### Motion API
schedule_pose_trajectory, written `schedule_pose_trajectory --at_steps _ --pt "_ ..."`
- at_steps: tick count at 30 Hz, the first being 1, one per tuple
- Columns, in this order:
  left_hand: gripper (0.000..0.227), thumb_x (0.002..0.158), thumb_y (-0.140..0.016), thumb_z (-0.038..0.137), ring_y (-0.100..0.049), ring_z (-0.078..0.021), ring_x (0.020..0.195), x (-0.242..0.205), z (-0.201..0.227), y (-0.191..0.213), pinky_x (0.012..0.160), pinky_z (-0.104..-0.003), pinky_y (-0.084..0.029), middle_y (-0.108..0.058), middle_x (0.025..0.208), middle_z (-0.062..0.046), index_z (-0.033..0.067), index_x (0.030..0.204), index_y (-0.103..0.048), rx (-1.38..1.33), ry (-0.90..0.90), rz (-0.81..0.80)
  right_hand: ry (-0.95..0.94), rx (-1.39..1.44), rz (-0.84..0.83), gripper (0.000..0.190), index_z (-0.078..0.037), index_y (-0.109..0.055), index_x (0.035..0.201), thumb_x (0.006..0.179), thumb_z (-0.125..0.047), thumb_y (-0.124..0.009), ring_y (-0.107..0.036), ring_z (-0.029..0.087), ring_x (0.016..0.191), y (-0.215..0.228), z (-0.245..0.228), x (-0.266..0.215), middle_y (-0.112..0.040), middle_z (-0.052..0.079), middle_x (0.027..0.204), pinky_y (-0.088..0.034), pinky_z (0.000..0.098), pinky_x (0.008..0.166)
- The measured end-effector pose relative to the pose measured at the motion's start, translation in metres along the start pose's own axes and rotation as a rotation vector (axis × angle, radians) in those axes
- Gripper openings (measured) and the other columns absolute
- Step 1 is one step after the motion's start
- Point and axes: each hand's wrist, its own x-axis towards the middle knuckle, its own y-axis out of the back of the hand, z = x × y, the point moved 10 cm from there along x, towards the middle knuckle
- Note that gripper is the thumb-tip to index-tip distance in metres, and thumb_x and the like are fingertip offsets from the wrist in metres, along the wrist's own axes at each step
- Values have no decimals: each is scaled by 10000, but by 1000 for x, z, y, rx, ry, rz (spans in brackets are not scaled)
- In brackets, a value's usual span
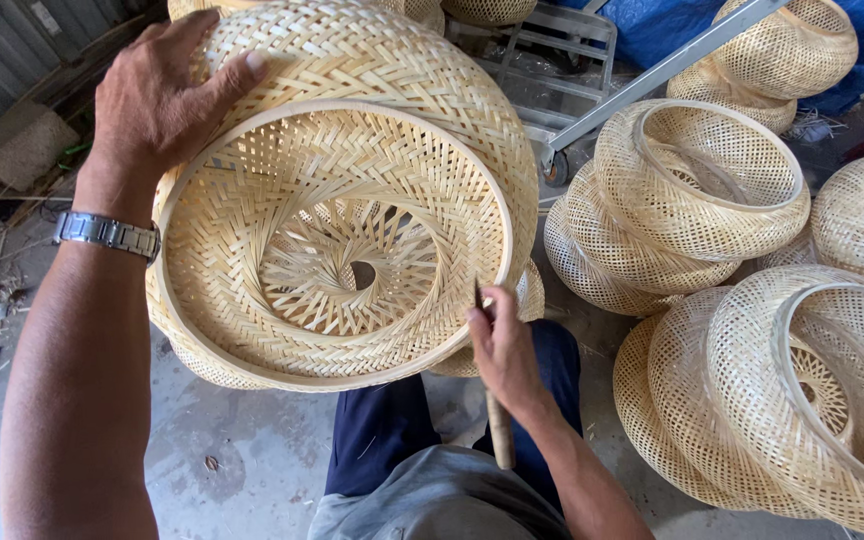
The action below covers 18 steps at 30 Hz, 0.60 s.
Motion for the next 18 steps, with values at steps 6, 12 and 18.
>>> schedule_pose_trajectory --at_steps 6,12,18 --pt "977 1029 -494 889 -651 -402 1160 -2 -8 -3 930 -566 -522 -674 1289 -254 37 1487 -630 10 45 -8 -11 -23 -160 255 -42 -511 1225 1037 -213 -531 -564 126 509 -25 -6 -11 -627 41 672 -437 297 420" --pt "906 1042 -518 856 -662 -422 1131 6 4 0 871 -554 -530 -675 1294 -261 61 1458 -646 4 11 17 64 138 -346 323 -14 -535 1290 1047 -221 -586 -532 74 555 -47 -19 -34 -626 49 760 -452 252 444" --pt "785 1045 -534 803 -680 -424 1075 8 3 -3 877 -566 -532 -716 1184 -236 113 1397 -667 -52 36 -13 -356 944 -328 332 15 -522 1269 1026 -210 -531 -461 38 443 -57 46 -51 -604 42 785 -351 195 310"
